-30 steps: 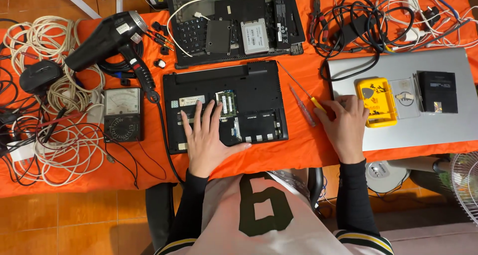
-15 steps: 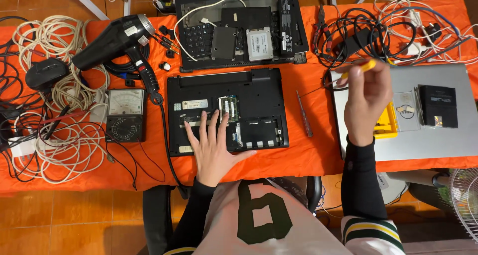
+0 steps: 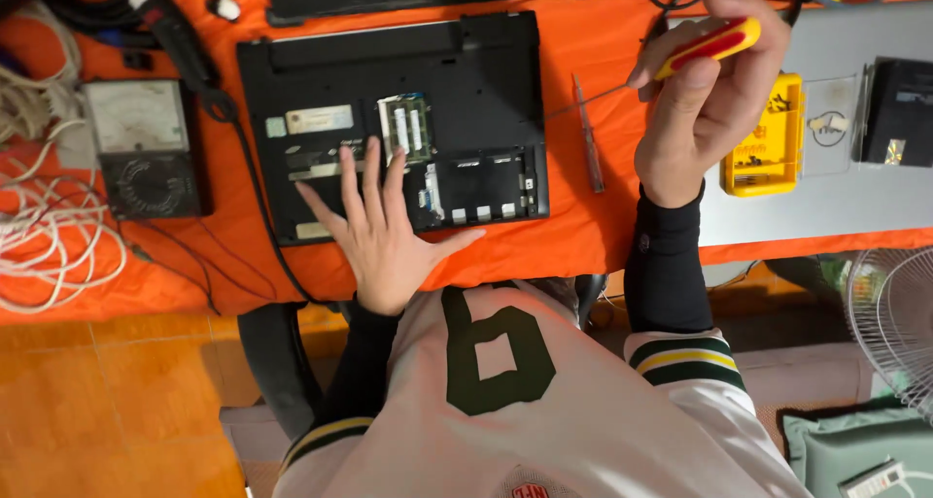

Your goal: The recorder is disassembling and repairing a laptop on a workbench using a screwdriver.

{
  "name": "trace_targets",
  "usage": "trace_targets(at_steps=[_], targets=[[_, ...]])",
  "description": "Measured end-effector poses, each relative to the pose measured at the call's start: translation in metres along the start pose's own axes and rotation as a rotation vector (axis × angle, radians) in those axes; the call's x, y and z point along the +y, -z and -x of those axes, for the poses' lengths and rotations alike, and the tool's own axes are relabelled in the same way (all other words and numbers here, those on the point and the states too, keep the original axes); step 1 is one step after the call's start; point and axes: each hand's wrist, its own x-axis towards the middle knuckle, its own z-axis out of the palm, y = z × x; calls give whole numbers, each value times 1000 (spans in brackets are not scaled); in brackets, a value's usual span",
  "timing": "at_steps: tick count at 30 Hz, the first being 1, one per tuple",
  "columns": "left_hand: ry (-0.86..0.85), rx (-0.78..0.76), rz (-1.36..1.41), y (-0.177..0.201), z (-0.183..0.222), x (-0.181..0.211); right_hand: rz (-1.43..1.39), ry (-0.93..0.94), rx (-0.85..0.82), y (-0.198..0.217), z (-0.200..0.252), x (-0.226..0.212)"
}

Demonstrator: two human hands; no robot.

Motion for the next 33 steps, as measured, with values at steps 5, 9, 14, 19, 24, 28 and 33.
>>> trace_targets(at_steps=[5, 9, 14, 19, 24, 28, 33], targets=[[51, -30, -43, -3, 6, 3, 5, -29, -17, -4, 1, -2], [39, -37, -33, -4, 3, 2, 43, -9, -78, 0, 5, 11], [31, -43, -30, 0, 1, 1, 47, -16, -152, 1, 13, 12], [7, -25, -23, 1, 1, 0, 84, 3, -227, -5, 6, -4], [34, -37, 9, 0, 0, 0, 29, -17, -290, -7, 7, -8], [42, -30, 14, 1, -2, 1, 8, -7, -311, -6, 6, -5], [41, -40, 17, 2, -4, 1, 33, 12, -321, -4, 6, -4]])
